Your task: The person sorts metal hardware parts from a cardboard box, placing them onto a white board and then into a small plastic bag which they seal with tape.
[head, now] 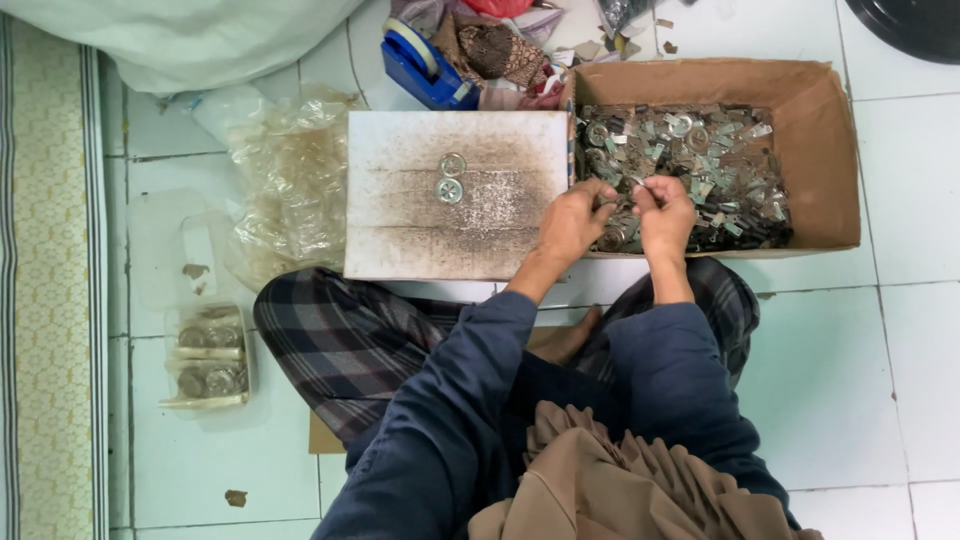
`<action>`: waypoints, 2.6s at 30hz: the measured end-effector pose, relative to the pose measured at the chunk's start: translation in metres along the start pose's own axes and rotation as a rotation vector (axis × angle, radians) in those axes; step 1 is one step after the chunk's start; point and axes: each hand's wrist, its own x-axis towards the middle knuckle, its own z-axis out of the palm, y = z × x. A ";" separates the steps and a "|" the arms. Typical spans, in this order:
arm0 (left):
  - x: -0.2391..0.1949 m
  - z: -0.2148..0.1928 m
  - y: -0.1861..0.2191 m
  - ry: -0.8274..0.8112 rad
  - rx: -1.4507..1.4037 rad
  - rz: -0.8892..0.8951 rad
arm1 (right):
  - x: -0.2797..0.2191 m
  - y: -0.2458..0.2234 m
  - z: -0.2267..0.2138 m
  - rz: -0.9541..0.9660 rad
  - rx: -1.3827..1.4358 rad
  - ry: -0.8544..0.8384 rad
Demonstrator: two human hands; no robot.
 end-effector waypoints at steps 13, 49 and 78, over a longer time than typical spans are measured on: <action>-0.108 -0.184 -0.063 0.117 0.038 -0.555 | -0.080 -0.112 0.151 -0.184 0.251 -0.273; -0.088 -0.174 -0.046 0.161 0.212 -0.509 | -0.044 -0.128 0.109 -0.162 0.024 -0.225; 0.029 0.098 -0.031 -0.313 0.721 0.050 | -0.001 -0.045 -0.030 0.301 -0.681 -0.581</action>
